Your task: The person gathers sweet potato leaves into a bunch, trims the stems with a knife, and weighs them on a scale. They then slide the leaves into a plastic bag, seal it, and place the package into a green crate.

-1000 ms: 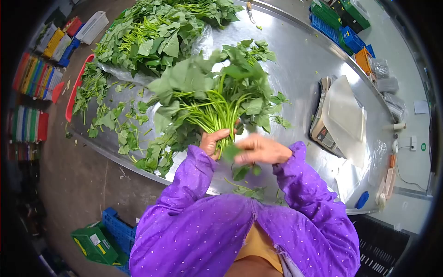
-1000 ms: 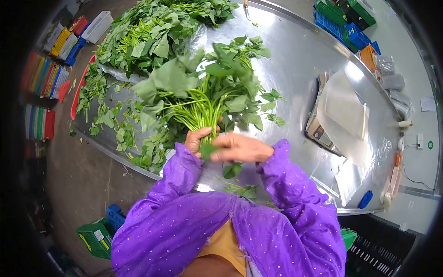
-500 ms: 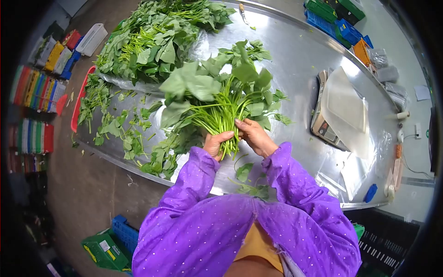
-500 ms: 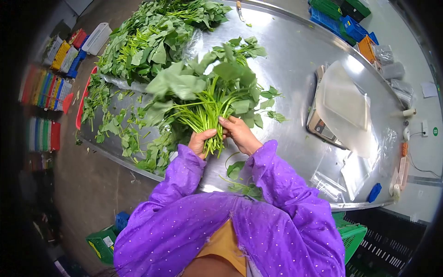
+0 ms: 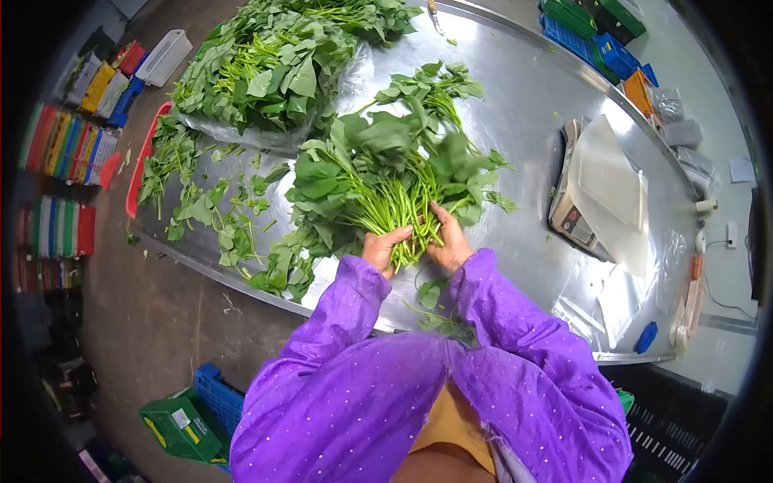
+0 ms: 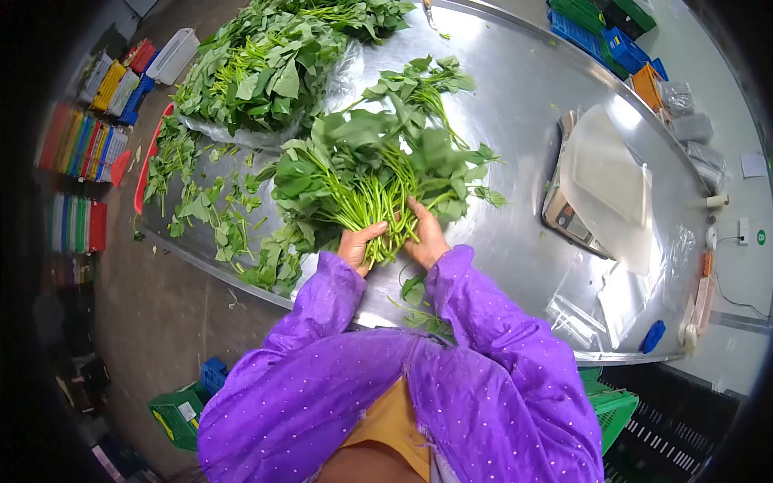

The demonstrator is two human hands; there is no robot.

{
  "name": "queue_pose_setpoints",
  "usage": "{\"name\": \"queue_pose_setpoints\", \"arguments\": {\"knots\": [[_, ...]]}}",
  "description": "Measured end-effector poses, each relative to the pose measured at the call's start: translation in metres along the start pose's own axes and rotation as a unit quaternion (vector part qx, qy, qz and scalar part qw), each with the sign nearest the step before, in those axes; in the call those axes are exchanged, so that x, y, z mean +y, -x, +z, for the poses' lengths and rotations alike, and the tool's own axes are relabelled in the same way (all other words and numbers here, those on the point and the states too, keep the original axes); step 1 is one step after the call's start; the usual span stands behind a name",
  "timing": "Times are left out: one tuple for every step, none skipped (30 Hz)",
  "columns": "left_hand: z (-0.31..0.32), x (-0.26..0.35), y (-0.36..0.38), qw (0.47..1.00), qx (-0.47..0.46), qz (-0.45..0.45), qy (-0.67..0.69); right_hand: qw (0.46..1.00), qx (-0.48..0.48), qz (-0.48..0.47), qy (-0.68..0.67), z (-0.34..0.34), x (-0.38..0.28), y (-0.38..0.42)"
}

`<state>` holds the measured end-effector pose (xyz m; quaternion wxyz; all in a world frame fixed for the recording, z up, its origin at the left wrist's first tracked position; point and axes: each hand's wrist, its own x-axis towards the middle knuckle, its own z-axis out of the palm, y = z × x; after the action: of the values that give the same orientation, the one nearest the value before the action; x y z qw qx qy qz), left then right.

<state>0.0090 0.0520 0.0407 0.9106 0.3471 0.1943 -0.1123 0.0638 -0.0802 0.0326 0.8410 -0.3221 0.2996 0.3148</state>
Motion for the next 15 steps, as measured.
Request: {"name": "queue_pose_setpoints", "arguments": {"knots": [[-0.003,-0.003,-0.006,1.0,0.002,-0.007,0.006,1.0,0.0,0.011,-0.027,-0.002,0.003,0.002],[-0.01,-0.004,-0.008,0.998,0.013,-0.048,0.03,0.999,-0.019,0.015,-0.047,-0.005,0.004,0.001],[-0.012,-0.008,-0.008,0.998,0.02,-0.049,0.029,0.997,-0.036,0.022,-0.068,-0.01,0.007,-0.001],[-0.015,-0.011,-0.008,0.998,0.029,-0.05,0.028,0.999,-0.04,0.011,-0.026,-0.014,0.009,-0.004],[-0.017,-0.013,-0.009,0.998,0.037,-0.05,0.025,0.999,-0.045,0.001,0.015,-0.016,0.009,-0.009],[-0.014,-0.014,-0.008,0.997,0.052,-0.047,0.011,0.997,-0.052,-0.01,0.056,-0.012,0.008,-0.008],[-0.011,-0.014,-0.006,0.998,0.054,-0.03,0.01,0.993,-0.055,-0.039,0.1,-0.009,0.008,-0.006],[-0.008,-0.013,-0.005,0.998,0.056,-0.013,0.009,0.986,-0.057,-0.067,0.144,-0.005,0.006,-0.002],[-0.002,-0.01,-0.002,0.998,0.057,0.004,0.01,0.976,-0.058,-0.095,0.188,-0.002,0.005,0.002],[0.001,-0.007,0.0,0.998,0.059,0.013,-0.003,0.967,-0.06,-0.131,0.21,-0.003,0.004,0.0],[0.0,-0.008,-0.001,0.998,0.062,0.016,-0.002,0.963,-0.05,-0.143,0.223,-0.003,0.003,0.002],[-0.001,-0.01,-0.002,0.998,0.065,0.02,0.0,0.959,-0.041,-0.153,0.236,-0.003,0.001,0.005],[-0.002,-0.011,-0.004,0.997,0.069,0.025,0.002,0.954,-0.032,-0.164,0.249,-0.003,-0.001,0.007],[-0.002,-0.013,-0.006,0.996,0.084,0.031,0.001,0.958,-0.065,-0.177,0.217,-0.006,-0.003,0.007],[-0.002,-0.015,-0.008,0.994,0.098,0.037,-0.001,0.97,-0.052,-0.153,0.182,-0.005,-0.006,0.008]]}}
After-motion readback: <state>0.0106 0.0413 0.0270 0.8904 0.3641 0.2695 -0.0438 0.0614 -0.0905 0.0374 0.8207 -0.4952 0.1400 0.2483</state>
